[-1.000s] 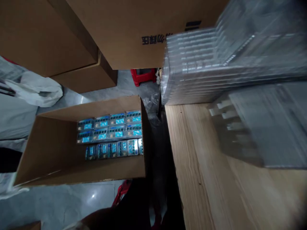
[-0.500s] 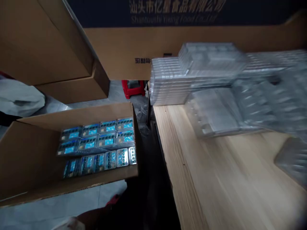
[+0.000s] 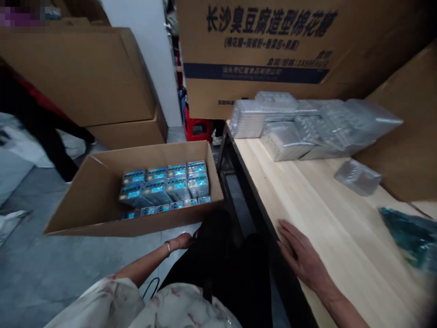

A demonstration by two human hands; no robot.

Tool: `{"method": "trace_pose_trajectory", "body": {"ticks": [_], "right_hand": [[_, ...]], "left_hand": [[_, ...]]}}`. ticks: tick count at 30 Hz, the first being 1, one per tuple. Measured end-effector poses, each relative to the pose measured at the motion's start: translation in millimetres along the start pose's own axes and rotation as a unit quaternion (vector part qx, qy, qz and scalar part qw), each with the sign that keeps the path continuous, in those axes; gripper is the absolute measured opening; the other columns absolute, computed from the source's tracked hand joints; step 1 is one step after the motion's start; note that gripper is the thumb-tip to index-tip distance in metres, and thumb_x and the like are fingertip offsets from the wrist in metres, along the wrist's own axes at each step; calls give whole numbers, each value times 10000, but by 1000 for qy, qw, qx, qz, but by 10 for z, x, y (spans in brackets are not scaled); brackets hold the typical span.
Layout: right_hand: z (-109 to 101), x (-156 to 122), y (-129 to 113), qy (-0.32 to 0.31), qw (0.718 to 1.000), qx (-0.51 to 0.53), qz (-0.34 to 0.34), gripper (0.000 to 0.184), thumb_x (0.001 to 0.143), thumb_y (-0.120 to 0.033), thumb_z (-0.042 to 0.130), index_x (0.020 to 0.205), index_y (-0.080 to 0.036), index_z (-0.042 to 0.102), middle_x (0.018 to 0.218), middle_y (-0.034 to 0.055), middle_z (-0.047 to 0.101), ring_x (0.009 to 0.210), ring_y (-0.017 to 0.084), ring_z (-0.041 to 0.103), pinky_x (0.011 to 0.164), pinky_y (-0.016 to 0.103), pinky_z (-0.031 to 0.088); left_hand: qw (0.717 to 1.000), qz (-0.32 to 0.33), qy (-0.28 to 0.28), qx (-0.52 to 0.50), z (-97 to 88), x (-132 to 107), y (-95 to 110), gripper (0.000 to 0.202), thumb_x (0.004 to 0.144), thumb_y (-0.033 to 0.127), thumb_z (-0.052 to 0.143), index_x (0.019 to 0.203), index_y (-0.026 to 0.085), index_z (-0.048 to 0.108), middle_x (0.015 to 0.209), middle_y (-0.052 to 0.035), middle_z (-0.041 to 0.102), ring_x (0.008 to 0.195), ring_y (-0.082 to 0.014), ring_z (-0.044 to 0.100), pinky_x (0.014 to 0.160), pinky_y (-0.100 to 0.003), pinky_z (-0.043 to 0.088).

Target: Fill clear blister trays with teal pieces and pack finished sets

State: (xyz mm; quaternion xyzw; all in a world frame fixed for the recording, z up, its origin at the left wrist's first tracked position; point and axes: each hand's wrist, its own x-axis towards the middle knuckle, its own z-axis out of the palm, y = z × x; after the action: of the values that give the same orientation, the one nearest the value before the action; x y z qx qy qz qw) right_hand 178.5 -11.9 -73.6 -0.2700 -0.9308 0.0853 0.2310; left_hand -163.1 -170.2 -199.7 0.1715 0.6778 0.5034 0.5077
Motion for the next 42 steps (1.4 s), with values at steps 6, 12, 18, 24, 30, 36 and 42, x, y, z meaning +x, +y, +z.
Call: {"method": "trace_pose_trajectory", "body": {"ticks": [6, 12, 18, 24, 30, 36, 42], "right_hand": [[84, 8, 141, 8, 1000, -19, -9, 419, 849, -325, 506, 1242, -181, 481, 1303, 108, 499, 1203, 258, 470, 977, 439, 431], [-25, 43, -193, 33, 997, -67, 15, 346, 881, -319, 448, 1177, -161, 535, 1293, 109, 509, 1212, 217, 460, 985, 391, 427], [-181, 85, -426, 94, 973, -161, 139, 310, 920, -343, 368, 1040, -173, 597, 1132, 91, 579, 1083, 190, 513, 931, 361, 430], [-173, -474, -1086, 142, 942, -207, 221, 270, 888, -120, 392, 1083, -178, 570, 935, 71, 585, 917, 174, 517, 814, 333, 443], [-454, -1412, -1492, 236, 867, -241, 366, 170, 869, -271, 497, 788, -169, 605, 956, 81, 587, 944, 198, 512, 844, 374, 433], [-623, -2177, -1529, 259, 820, -292, 418, 267, 876, -145, 416, 1112, -154, 541, 1222, 156, 509, 1146, 235, 454, 915, 427, 428], [-547, -2615, -1159, 282, 803, -306, 426, 348, 874, -327, 478, 1174, -152, 506, 1289, 180, 448, 1171, 287, 460, 902, 463, 457]], "left_hand": [[972, -25, -127, 196, -335, -255, 279, 462, 760, 527, 537, 563, 115, 606, 417, 26, 476, 437, -119, 495, 619, -282, 425], [899, 271, -262, 221, 296, -343, 664, 446, 848, 405, 435, 1239, 191, 427, 923, -54, 623, 846, -144, 586, 831, -301, 444], [842, 352, -350, 210, 1408, -349, 1129, 403, 794, 402, 505, 1129, 177, 499, 1097, -104, 585, 964, -187, 585, 896, -366, 449], [750, 433, -407, 291, 2002, -423, 1403, 352, 761, 438, 508, 973, 170, 594, 1019, -91, 641, 950, -206, 605, 886, -364, 462], [628, 541, -359, 429, 2489, -3, 1312, 395, 750, 480, 451, 927, 163, 609, 981, -117, 657, 950, -250, 600, 890, -375, 438], [488, 505, -278, 655, 2959, -303, 1622, 444, 853, 501, 301, 822, 191, 617, 864, -123, 674, 842, -289, 623, 752, -414, 447], [545, 541, -232, 597, 3744, -415, 2052, 377, 862, 285, 429, 1197, 115, 471, 1217, -162, 530, 1107, -218, 512, 910, -300, 379]]}}
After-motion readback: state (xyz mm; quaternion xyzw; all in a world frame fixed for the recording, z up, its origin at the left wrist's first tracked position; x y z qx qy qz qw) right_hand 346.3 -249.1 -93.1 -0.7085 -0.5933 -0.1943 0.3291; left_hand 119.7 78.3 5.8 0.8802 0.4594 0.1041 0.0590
